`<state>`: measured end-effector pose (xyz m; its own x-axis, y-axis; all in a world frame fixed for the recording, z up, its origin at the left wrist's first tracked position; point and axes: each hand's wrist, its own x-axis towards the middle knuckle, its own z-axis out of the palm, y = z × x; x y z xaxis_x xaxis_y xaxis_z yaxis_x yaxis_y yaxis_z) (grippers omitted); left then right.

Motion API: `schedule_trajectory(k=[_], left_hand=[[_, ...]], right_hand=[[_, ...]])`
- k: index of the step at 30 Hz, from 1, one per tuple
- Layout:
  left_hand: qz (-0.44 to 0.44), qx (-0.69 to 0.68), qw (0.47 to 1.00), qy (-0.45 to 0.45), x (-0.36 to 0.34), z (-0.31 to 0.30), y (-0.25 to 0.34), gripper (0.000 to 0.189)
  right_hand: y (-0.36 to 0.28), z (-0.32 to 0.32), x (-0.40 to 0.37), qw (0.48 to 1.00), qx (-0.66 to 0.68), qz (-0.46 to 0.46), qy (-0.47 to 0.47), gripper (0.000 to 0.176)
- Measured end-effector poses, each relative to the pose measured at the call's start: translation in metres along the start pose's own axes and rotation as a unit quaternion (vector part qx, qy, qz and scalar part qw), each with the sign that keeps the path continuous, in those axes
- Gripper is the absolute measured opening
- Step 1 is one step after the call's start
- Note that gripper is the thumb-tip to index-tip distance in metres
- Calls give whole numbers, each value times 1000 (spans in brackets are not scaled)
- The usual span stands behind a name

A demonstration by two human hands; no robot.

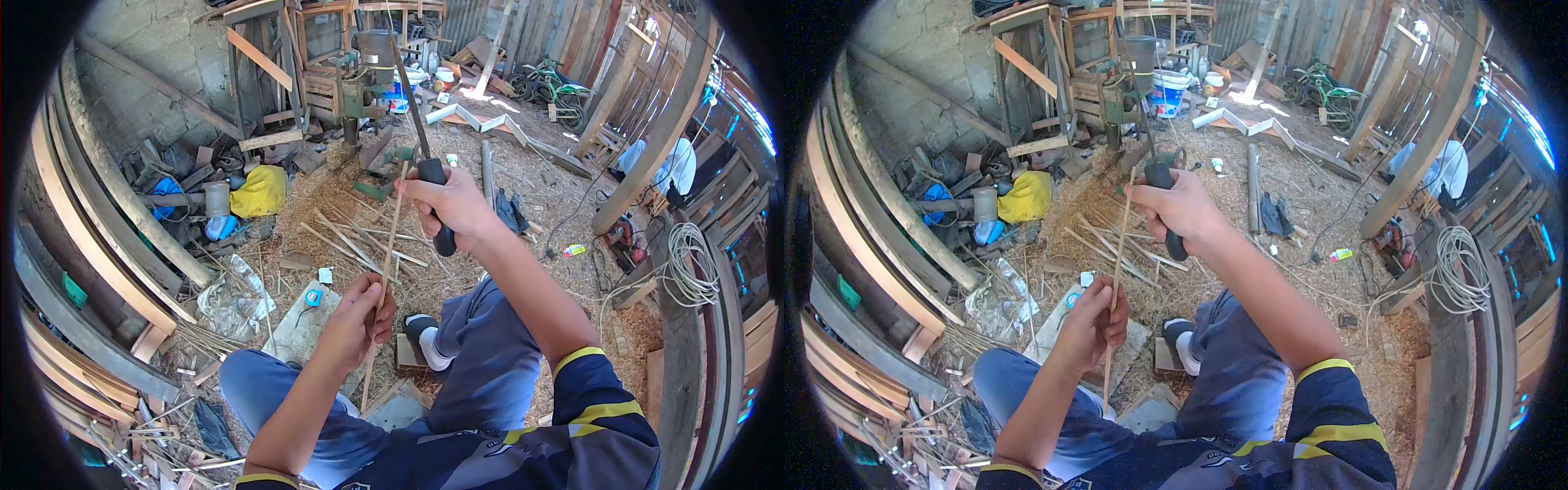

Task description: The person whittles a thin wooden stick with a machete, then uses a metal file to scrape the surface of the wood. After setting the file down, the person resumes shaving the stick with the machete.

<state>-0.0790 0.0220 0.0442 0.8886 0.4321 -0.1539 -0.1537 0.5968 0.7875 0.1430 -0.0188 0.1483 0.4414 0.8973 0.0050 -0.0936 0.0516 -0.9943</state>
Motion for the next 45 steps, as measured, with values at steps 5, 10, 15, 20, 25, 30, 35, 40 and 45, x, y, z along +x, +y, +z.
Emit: schedule_trajectory(k=[5, 10, 15, 20, 25, 30, 35, 40, 45], left_hand=[[19, 74, 997, 18, 9, 2, -2, 22], [36, 104, 994, 7, 21, -4, -14, 24], [8, 139, 990, -17, 28, -1, -24, 18], [-69, 157, 985, -21, 50, 17, -26, 22], [-83, 194, 977, -15, 75, 38, -29, 26], [-94, 240, 966, -30, 92, 51, -38, 30], [-55, 284, 957, 13, 103, 53, -59, 26], [-39, 440, 896, 42, 91, 71, -52, 36], [17, 484, 875, -1, 85, 56, -67, 36]], right_hand=[[-3, -12, 2, 997, -70, -35, 21, 31], [2, -53, -13, 991, -115, -53, 47, 58], [50, -127, -45, 958, -279, -41, 41, 60], [78, -153, -74, 877, -468, -100, 33, 41], [90, -161, -81, 854, -505, -125, -16, 38], [104, -172, -77, 815, -546, -196, -14, 41], [102, -176, -77, 782, -579, -232, -9, 40], [96, -178, -80, 757, -604, -249, -17, 38], [97, -181, -87, 764, -601, -234, -12, 35]])
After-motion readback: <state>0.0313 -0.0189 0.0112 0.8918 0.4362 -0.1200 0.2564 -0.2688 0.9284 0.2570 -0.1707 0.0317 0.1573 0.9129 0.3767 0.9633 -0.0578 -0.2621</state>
